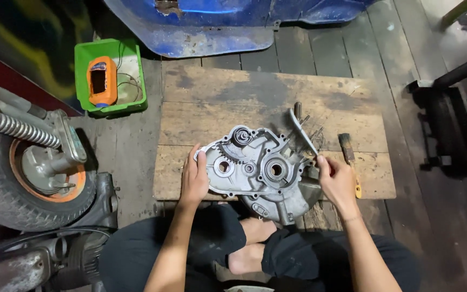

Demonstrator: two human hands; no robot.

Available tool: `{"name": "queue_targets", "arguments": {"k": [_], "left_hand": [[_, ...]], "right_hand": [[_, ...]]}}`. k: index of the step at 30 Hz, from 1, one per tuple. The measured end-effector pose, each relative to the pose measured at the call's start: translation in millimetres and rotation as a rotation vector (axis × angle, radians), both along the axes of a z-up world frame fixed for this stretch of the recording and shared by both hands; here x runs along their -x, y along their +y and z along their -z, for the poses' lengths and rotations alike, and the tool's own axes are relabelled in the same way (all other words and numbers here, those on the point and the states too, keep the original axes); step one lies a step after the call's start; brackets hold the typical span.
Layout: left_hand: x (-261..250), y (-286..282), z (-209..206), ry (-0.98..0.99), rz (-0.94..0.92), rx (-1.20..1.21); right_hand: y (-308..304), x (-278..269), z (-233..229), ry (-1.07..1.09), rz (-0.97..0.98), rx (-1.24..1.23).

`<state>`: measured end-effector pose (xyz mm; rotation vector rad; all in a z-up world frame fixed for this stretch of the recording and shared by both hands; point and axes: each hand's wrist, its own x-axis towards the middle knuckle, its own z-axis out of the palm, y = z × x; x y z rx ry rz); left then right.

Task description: The person sits on the floor and cleans a disassembled mechanical housing using a brush and a wire brush. They scrub the internal gears and surfaces of the metal casing, then use a small metal tool to scrape or adjust specific areas within the housing.

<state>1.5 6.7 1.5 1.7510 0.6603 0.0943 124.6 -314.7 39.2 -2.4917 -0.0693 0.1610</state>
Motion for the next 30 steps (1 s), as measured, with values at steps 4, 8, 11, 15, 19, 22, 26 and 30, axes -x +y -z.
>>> {"name": "queue_targets", "arguments": {"k": [4, 8, 11, 15, 19, 22, 26, 30], "left_hand": [[-1, -1, -10, 0.010, 0.008, 0.021], [-1, 0, 1, 0.014, 0.013, -0.003], [1, -1, 1, -0.010, 0.010, -0.019], [1, -1, 5, -0.034, -0.004, -0.038], [-1, -1, 4, -0.046, 0.004, -0.038], [1, -2, 5, -0.064, 0.005, -0.044], [-1, -1, 14, -0.061, -0.005, -0.059], [-2, -1, 15, -0.061, -0.010, -0.068]], "right_hand": [[-4, 4, -6, -0.010, 0.028, -0.065], [-1, 26, -18, 0.051, 0.028, -0.055], [-16, 15, 7, 0.046, 0.061, -0.044], [-25, 4, 30, 0.022, 0.080, -0.055], [6, 10, 16, 0.060, 0.012, 0.002], [-3, -4, 28, -0.023, 0.045, 0.004], [-40, -13, 8, -0.166, 0.150, 0.017], [-109, -23, 42, -0.234, 0.224, 0.282]]}}
